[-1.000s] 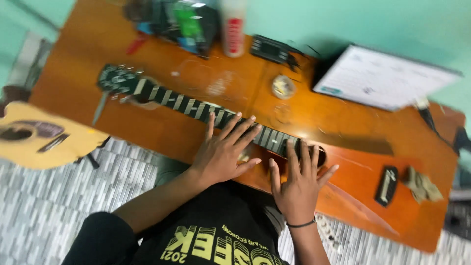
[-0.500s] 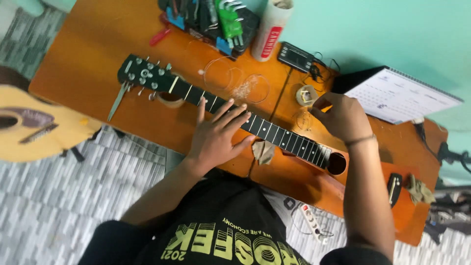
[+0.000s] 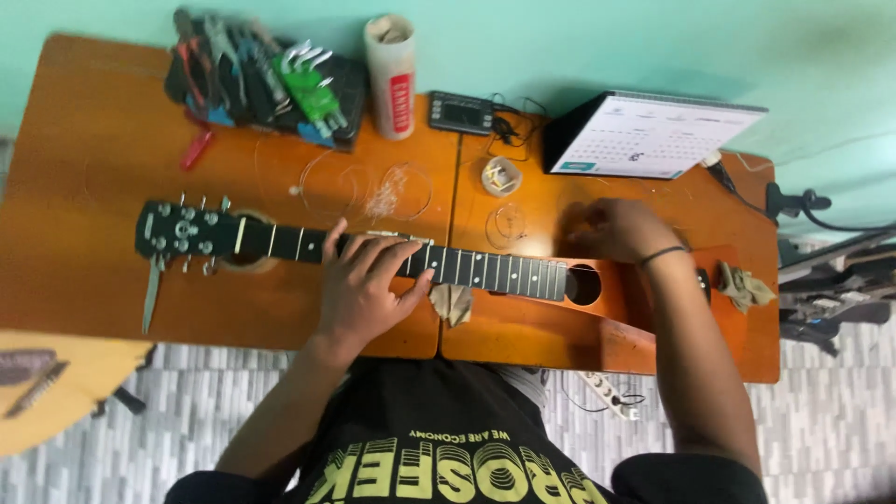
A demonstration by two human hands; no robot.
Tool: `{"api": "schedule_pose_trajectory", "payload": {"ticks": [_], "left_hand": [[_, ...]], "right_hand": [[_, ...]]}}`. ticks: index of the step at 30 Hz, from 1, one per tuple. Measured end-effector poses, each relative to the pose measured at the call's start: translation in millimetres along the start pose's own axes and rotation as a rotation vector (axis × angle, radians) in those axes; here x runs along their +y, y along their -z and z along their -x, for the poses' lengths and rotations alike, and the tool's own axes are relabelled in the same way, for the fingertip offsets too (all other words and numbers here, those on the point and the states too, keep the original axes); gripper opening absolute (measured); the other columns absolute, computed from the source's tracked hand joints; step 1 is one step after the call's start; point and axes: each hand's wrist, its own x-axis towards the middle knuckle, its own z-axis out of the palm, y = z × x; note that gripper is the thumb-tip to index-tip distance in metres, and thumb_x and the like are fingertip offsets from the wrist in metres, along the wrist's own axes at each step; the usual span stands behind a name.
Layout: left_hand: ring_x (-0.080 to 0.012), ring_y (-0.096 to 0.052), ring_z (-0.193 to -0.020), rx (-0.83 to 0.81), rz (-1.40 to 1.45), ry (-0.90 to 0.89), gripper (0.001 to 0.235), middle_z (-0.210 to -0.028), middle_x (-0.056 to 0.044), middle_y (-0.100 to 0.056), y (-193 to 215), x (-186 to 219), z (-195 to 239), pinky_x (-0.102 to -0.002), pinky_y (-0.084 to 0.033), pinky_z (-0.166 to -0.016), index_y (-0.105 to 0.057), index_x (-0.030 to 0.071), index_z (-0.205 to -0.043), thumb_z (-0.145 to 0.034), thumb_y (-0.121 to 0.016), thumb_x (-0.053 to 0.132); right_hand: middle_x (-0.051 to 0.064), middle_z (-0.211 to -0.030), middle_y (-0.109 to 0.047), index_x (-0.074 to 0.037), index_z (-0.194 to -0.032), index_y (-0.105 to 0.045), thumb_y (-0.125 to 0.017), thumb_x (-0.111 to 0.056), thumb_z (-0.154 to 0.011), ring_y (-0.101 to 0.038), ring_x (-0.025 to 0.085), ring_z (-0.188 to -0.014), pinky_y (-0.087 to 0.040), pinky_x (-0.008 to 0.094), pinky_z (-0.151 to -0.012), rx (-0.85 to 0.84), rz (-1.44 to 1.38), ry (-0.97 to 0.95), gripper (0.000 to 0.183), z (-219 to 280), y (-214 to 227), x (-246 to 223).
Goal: The person replaces a guitar string on an acoustic guitar placed on a wooden table. They thread the string through the bridge, use a string winder to wind it onto the tuning peg, and then use wire cutters to trim the excess string length.
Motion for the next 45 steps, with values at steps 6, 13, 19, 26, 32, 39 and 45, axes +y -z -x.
{"api": "schedule_pose_trajectory", "payload": {"ticks": [6,13,19,26,32,39,45], "left_hand": [[-0.0245,-0.066,-0.082,-0.016,0.09,-0.049,0.031,-0.093,-0.003,-0.068,-8.6,16.6,-31.4,-0.056,-0.048,-0.097,-0.073,0.017,-0.113,-0.088,-0.075,0.037],[-0.025,-0.069,-0.084,-0.052,0.073,0.043,0.045,-0.094,-0.002,-0.072,-15.4,14.5,-27.9,-0.053,-0.044,-0.1,-0.07,0.021,-0.124,-0.084,-0.076,0.042],[-0.0286,-0.068,-0.084,-0.095,0.122,0.06,0.045,-0.096,-0.006,-0.072,-22.5,7.2,-20.0,-0.055,-0.045,-0.097,-0.07,0.019,-0.121,-0.084,-0.077,0.043],[-0.0248,-0.066,-0.085,-0.123,0.073,0.036,0.045,-0.097,-0.003,-0.072,-20.5,4.5,-19.1,-0.053,-0.045,-0.098,-0.069,0.022,-0.122,-0.085,-0.074,0.046],[-0.0232,-0.064,-0.083,-0.114,0.023,0.029,0.044,-0.091,-0.002,-0.07,-19.4,5.3,-20.8,-0.052,-0.047,-0.096,-0.069,0.023,-0.121,-0.085,-0.074,0.047],[-0.0215,-0.06,-0.082,-0.092,-0.028,0.014,0.04,-0.089,0.0,-0.068,-21.7,7.8,-23.1,-0.05,-0.046,-0.094,-0.069,0.024,-0.119,-0.089,-0.068,0.051],[-0.0249,-0.063,-0.082,-0.143,-0.022,0.044,0.043,-0.092,-0.003,-0.07,-17.8,9.8,-24.5,-0.052,-0.048,-0.09,-0.069,0.023,-0.12,-0.086,-0.071,0.049]], "right_hand": [[0.008,-0.096,-0.081,-0.024,-0.097,-0.081,-0.073,-0.044,-0.084,-0.075,0.038,-0.102,-0.058,0.046,-0.092,-0.026,0.15,0.11,0.026,-29.3,-22.9,5.7],[0.013,-0.096,-0.08,-0.018,-0.101,-0.081,-0.068,-0.037,-0.087,-0.074,0.041,-0.103,-0.058,0.049,-0.091,-0.053,0.134,0.182,0.027,-12.2,2.8,-9.2],[0.01,-0.1,-0.08,-0.015,-0.109,-0.079,-0.069,-0.04,-0.09,-0.074,0.038,-0.101,-0.059,0.05,-0.085,0.075,0.057,0.17,0.033,-12.3,0.7,-20.1],[0.015,-0.089,-0.079,-0.011,-0.096,-0.079,-0.071,-0.04,-0.088,-0.075,0.041,-0.091,-0.06,0.051,-0.079,0.081,0.056,0.284,0.032,-19.8,-31.6,-60.5],[0.016,-0.088,-0.079,-0.008,-0.094,-0.079,-0.067,-0.032,-0.092,-0.074,0.044,-0.091,-0.058,0.052,-0.078,0.065,-0.085,0.292,0.026,-18.3,-13.8,-55.6],[0.014,-0.089,-0.08,-0.012,-0.099,-0.081,-0.07,-0.03,-0.089,-0.076,0.039,-0.093,-0.06,0.048,-0.082,-0.018,-0.039,0.243,0.024,-21.4,-26.1,-73.0],[0.017,-0.102,-0.079,-0.007,-0.102,-0.077,-0.074,-0.018,-0.089,-0.075,0.039,-0.098,-0.057,0.051,-0.087,0.056,-0.441,0.401,0.017,5.9,8.8,-67.2]]}}
